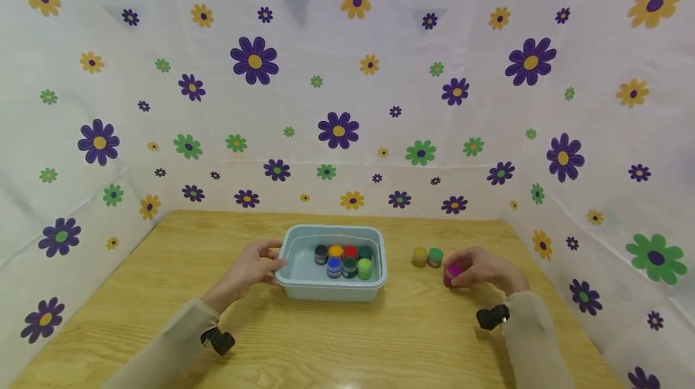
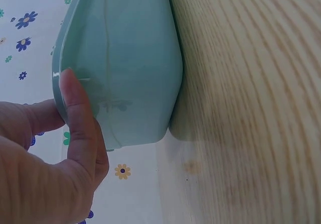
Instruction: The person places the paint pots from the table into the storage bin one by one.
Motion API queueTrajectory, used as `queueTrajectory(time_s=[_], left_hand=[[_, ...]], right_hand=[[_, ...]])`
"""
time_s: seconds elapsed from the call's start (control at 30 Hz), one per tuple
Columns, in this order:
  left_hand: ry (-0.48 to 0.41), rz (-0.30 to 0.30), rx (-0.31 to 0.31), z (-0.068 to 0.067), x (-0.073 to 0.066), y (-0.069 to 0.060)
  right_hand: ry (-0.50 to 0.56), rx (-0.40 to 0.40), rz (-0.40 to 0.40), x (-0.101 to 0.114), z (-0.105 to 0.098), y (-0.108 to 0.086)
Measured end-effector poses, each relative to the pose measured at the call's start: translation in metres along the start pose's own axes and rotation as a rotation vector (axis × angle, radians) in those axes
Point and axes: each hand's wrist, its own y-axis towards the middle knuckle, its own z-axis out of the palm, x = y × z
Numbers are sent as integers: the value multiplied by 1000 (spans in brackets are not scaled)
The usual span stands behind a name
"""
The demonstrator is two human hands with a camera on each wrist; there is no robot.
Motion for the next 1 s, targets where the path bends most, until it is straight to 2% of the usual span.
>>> queueTrajectory(time_s=[0.1,0.3,0.57,1.0], left_hand=[[-8,0,3,1,0,0],[0,21,22,2,0,1],[11,19,12,0,2,-1],[4,23,12,1,-1,-5]], right_hand=[[23,-2,-2,3,3,0],[-2,6,-25,8,6,-1],[14,40,3,17,13,8],[-21,110,-63,41,29,24]])
